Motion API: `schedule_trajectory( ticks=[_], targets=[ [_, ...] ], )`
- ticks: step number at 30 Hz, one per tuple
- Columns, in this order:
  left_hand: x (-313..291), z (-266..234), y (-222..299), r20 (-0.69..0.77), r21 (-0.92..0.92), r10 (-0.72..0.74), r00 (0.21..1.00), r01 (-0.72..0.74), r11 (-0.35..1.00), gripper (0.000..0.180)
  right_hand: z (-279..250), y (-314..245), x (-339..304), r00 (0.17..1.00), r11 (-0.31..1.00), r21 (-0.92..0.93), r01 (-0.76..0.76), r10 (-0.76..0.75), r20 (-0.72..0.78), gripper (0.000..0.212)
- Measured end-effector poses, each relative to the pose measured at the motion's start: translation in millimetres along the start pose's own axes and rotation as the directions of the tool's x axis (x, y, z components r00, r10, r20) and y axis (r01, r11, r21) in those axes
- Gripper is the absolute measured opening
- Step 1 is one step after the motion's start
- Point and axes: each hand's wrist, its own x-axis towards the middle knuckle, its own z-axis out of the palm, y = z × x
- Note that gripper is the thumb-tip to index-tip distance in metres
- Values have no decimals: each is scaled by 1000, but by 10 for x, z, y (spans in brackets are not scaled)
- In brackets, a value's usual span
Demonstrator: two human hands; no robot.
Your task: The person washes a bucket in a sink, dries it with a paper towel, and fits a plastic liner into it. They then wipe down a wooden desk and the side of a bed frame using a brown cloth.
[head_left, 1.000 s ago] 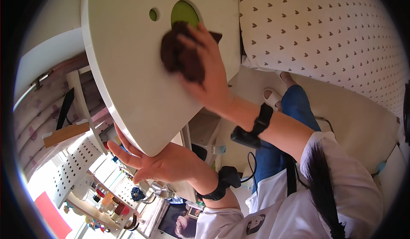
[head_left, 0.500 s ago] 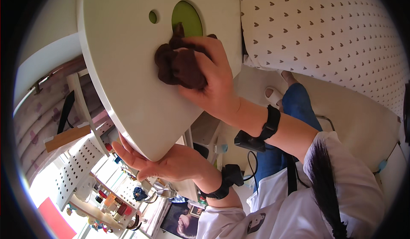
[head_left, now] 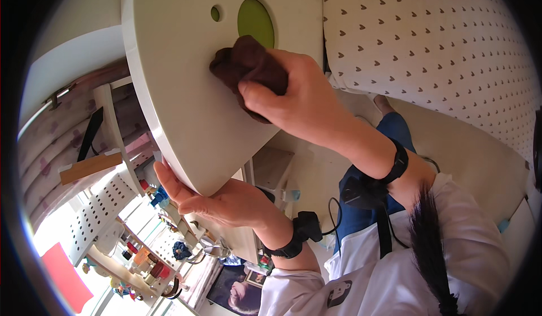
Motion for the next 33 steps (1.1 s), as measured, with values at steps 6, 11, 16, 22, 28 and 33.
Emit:
schedule_trajectory(
  ticks=[6,11,16,22,28,33],
  targets=[
    [-49,85,141,32,-178,-93,995,97,979,77,275,264,-351,822,768,-370,523,-569,-19,38],
    [-42,25,113,33,-180,-142,989,146,973,79,316,370,-463,721,614,-418,669,-673,166,49],
    [-9,18,-17,-11,-123,-49,999,47,991,82,228,351,-142,862,812,-447,376,-484,-154,58],
    [9,18,6,-8,-108,-35,999,34,994,83,159,364,-295,866,762,-463,452,-500,22,62],
    [3,-13,9,37,54,11,999,-13,998,83,211,372,-441,817,719,-396,571,-544,191,62],
    [-24,23,-10,13,-53,-5,1000,6,999,82,192,252,-164,849,723,-523,452,-529,2,60]
  ],
)
